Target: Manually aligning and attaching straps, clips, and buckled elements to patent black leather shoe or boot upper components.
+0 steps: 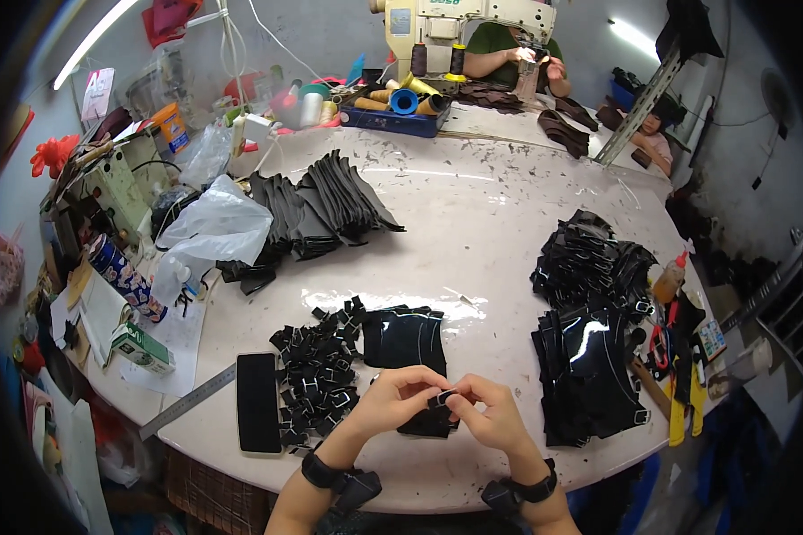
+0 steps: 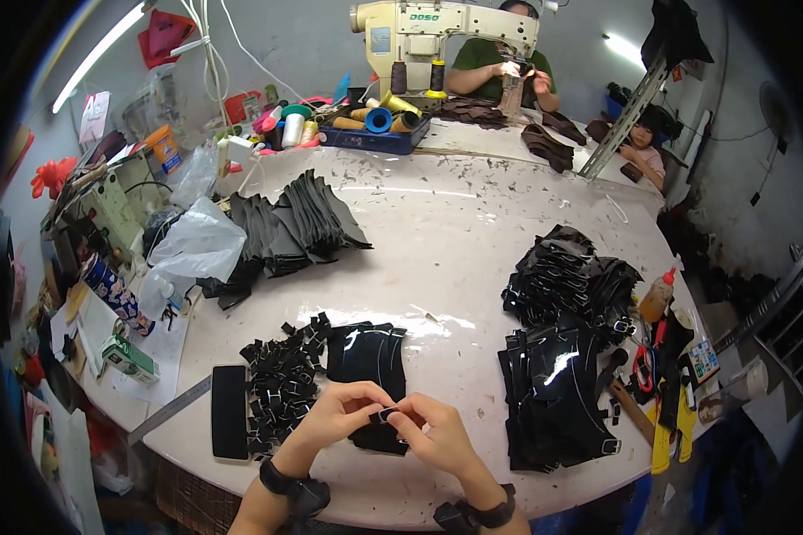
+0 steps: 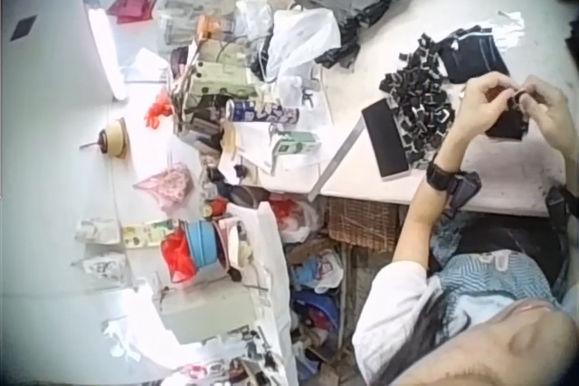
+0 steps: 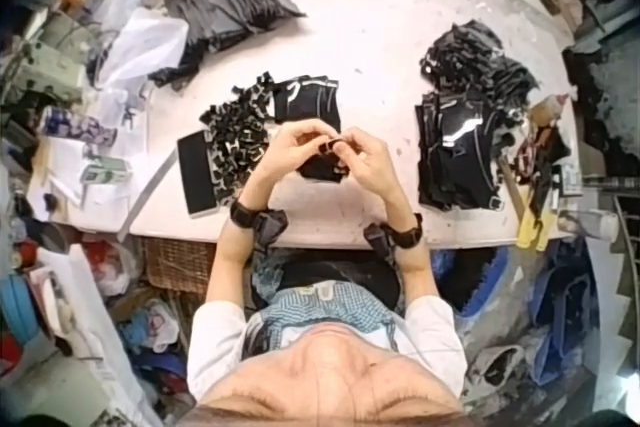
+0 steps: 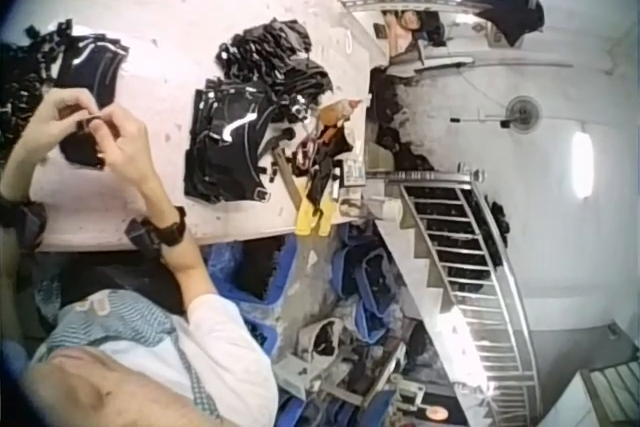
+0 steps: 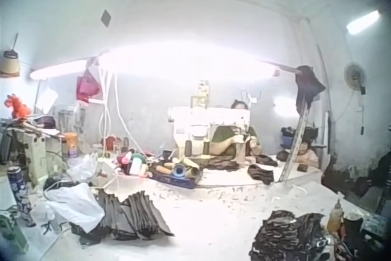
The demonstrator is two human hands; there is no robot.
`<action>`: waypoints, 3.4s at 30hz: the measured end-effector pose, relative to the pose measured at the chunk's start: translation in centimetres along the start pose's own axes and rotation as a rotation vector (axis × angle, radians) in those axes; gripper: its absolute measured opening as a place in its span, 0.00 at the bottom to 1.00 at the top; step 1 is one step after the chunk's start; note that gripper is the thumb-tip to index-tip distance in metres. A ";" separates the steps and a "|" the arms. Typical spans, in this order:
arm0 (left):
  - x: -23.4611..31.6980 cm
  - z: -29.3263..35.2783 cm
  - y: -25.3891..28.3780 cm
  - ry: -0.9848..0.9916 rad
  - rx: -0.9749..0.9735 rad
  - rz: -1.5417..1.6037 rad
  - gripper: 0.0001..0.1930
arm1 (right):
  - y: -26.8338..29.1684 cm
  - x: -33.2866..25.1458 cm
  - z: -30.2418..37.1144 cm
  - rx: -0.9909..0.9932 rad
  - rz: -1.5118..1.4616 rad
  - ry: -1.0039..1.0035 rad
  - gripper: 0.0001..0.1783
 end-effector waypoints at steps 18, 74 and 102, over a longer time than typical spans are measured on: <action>0.4 0.7 0.7 0.030 0.060 -0.007 0.07 | 1.6 -1.9 0.0 0.161 0.223 0.169 0.07; 0.0 0.0 3.9 0.002 0.265 0.529 0.19 | 1.0 0.8 0.0 0.069 -0.156 0.005 0.03; 1.4 0.6 0.8 -0.038 0.251 -0.165 0.17 | 1.6 0.2 0.4 0.259 -0.198 -0.058 0.08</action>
Point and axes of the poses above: each hand's wrist, its own z-axis away from the middle knuckle, its own y-axis out of the back of the hand, x = y × z, the point moved 9 cm from there along -z, towards the middle knuckle, and after that the axes turned 10 degrees about z, right-handed, at the moved point
